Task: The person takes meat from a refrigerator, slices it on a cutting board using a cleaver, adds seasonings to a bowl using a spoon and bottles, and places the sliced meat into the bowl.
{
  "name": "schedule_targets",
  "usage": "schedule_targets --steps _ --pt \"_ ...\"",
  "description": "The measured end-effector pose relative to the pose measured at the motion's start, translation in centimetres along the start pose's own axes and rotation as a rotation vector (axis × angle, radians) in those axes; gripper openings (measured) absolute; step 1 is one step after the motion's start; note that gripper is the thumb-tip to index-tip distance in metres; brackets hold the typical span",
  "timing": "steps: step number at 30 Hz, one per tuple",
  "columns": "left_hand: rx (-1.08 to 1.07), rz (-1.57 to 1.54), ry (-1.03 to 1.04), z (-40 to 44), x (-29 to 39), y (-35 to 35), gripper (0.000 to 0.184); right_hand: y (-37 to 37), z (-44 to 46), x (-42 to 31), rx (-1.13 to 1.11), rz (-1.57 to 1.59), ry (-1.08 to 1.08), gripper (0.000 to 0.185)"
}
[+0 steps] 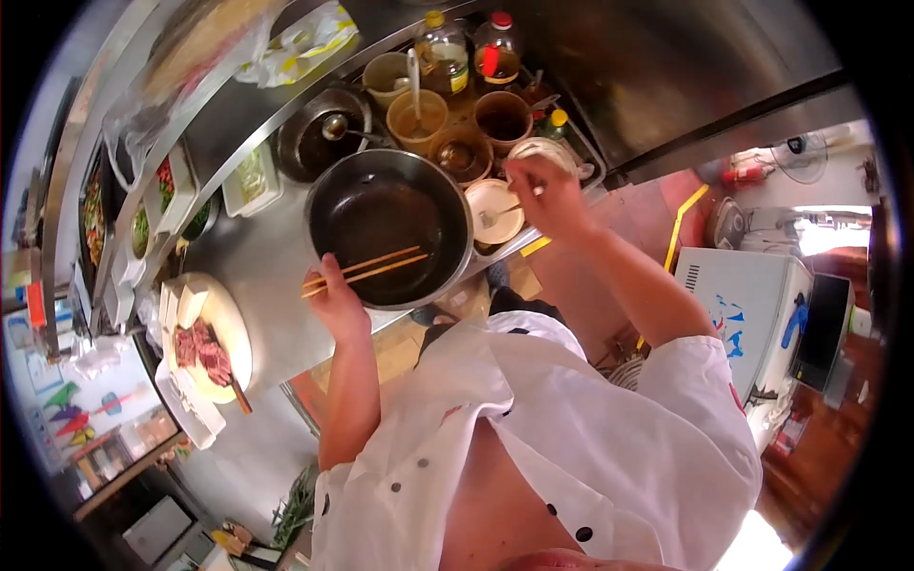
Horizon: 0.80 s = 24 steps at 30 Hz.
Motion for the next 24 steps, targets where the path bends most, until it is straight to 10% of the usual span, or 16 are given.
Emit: schedule_targets --steps 8,12,14,24 --pt "-0.032 -0.205 -0.118 -0.6 0.6 0.8 0.026 6.9 -7.1 -0.8 -0.183 -0.003 -0.288 0.029" --pt "-0.106 -0.247 -0.067 -0.1 -0.1 0.9 0.034 7.1 -7.9 1.8 -0.176 0.12 0.127 0.02" --pt "-0.093 -0.223 -0.08 -0.3 0.4 0.8 0.035 5.4 -6.2 2.8 0.176 0.384 0.541 0.019" --pt "0.019 -0.315 -0.283 1.7 -2.1 -2.3 0.017 4.7 -0.4 10.9 0.081 -0.151 0.086 0.023"
Point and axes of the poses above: each hand's wrist, its own z-axis towards the middle knuckle, its own y-axis out of the palm, x = y × z, the point moved 3 cm from there along z, towards the middle knuckle, and after that the axes turned 9 degrees about z, right-handed, at the moved point
